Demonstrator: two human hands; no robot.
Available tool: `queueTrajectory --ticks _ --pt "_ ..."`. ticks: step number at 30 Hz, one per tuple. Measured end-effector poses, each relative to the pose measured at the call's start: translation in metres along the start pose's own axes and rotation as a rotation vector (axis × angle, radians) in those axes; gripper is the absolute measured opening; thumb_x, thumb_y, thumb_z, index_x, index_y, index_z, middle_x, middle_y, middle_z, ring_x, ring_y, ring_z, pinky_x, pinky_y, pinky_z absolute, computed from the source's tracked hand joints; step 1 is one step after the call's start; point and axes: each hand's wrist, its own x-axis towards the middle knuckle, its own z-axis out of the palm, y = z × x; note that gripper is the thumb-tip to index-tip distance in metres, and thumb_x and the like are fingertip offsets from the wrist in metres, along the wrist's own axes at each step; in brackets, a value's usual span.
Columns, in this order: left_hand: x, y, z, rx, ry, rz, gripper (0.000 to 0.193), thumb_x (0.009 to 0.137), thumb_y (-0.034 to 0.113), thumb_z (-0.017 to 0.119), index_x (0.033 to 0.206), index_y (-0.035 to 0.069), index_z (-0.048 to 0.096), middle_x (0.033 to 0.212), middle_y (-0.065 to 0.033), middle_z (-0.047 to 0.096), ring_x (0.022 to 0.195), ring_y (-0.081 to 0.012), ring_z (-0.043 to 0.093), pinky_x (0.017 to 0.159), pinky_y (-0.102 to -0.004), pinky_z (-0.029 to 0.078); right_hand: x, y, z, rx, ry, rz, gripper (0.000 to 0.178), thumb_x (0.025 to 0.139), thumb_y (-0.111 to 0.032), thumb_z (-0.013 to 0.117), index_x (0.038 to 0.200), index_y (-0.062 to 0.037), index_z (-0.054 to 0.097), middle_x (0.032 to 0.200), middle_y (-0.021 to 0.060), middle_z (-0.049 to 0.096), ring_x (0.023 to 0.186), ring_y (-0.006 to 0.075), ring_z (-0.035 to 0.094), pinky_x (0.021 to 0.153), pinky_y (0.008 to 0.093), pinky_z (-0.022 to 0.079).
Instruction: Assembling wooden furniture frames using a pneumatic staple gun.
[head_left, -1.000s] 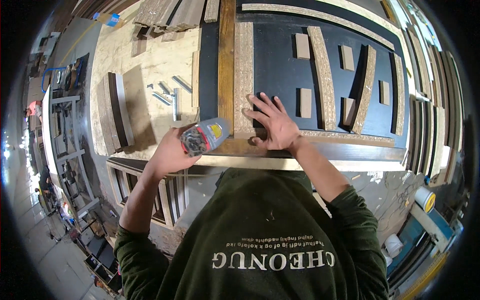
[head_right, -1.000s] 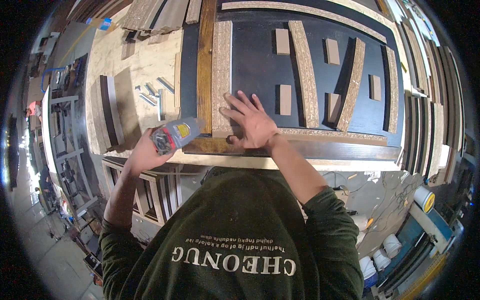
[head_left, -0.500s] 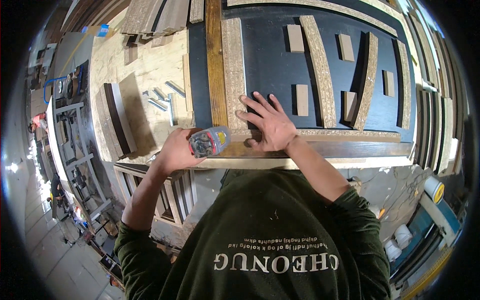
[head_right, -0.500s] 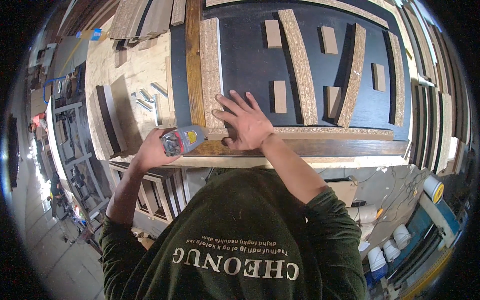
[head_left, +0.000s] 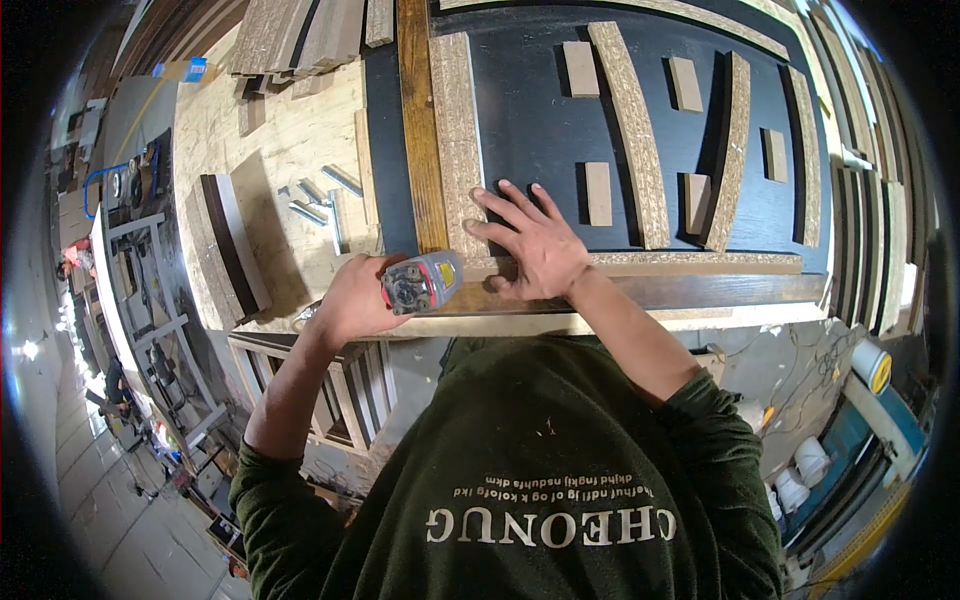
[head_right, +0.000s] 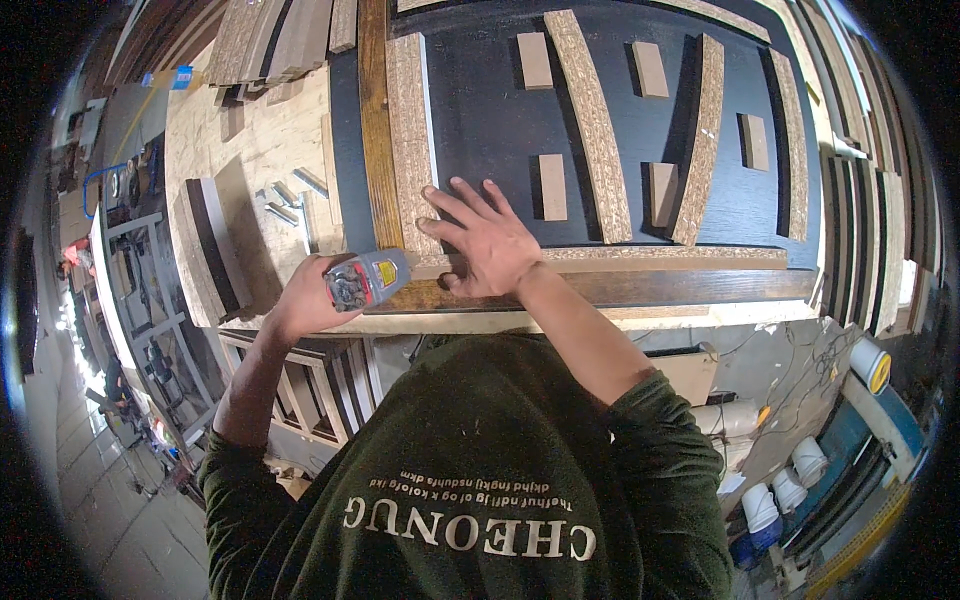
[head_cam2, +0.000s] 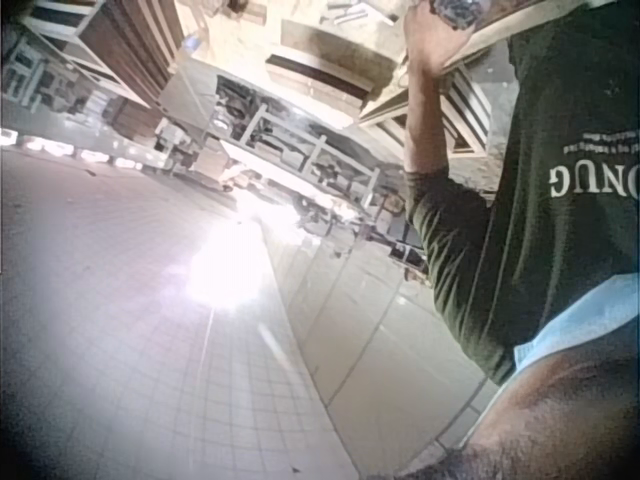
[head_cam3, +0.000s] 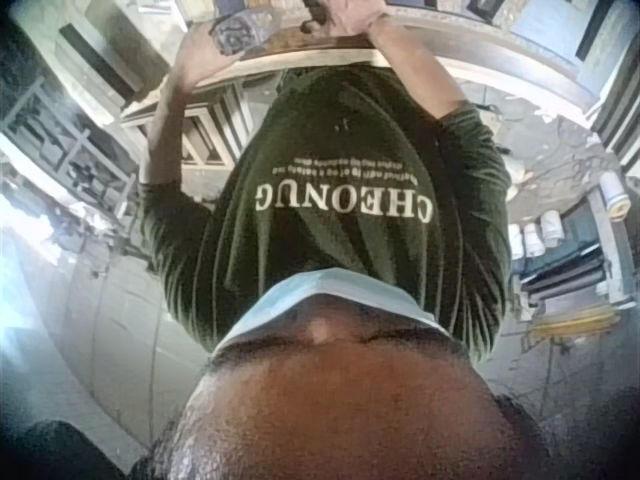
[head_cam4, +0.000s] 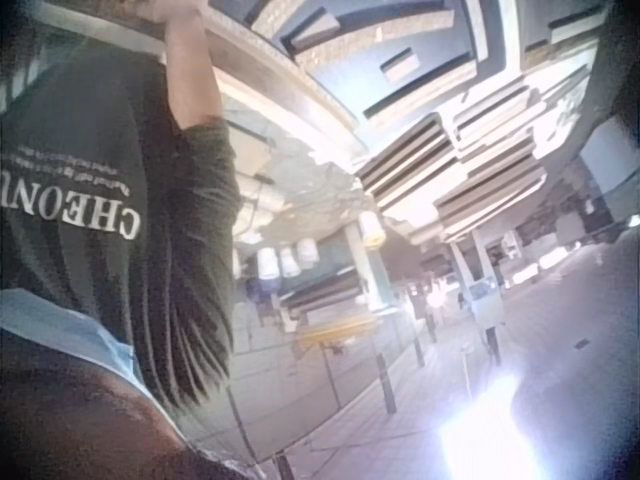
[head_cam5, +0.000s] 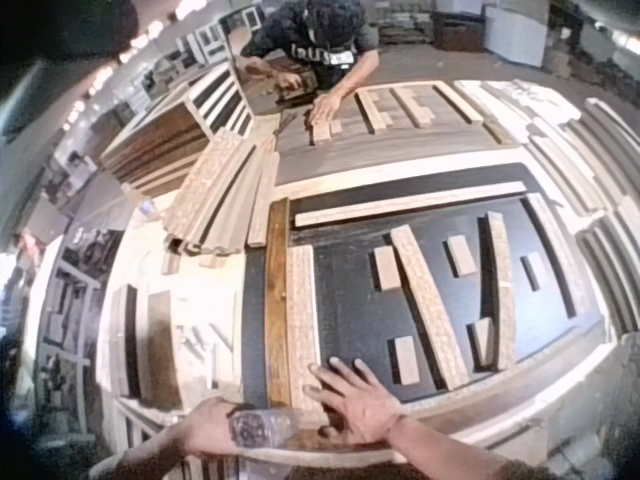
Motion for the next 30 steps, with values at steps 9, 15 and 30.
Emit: queueTrajectory --ticks 9,15,30 --pt "0.004 0.002 -0.003 0.006 -0.036 0.026 0.069 0.060 0.027 0.081 0.120 0.001 0.058 0.105 -0.0215 0.062 0.099 -0.0354 0.059 0.092 -0.0381 0.046 0.001 0.001 -0.001 -0.012 -0.002 0.005 0.072 0.066 -0.037 0.070 0.133 -0.0209 0.047 0.151 0.0074 0.027 0.141 0.0333 0.023 0.115 0.0561 0.016" --pt "0.004 0.001 -0.001 -0.004 -0.007 0.030 0.067 0.060 0.027 0.080 0.119 0.002 0.059 0.101 -0.0205 0.063 0.097 -0.0361 0.059 0.091 -0.0395 0.046 0.001 -0.002 -0.003 -0.026 -0.027 0.018 0.073 0.067 -0.040 0.070 0.133 -0.0212 0.047 0.151 0.0071 0.026 0.141 0.0326 0.022 0.115 0.0553 0.016" --pt "0.012 -0.011 0.017 0.075 0.092 0.139 0.053 0.064 0.028 0.074 0.112 0.005 0.064 0.096 -0.0208 0.066 0.092 -0.0388 0.060 0.086 -0.0438 0.048 0.001 -0.002 -0.002 -0.003 -0.007 0.012 0.070 0.067 -0.039 0.069 0.132 -0.0206 0.049 0.151 0.0077 0.028 0.141 0.0323 0.022 0.116 0.0544 0.015"
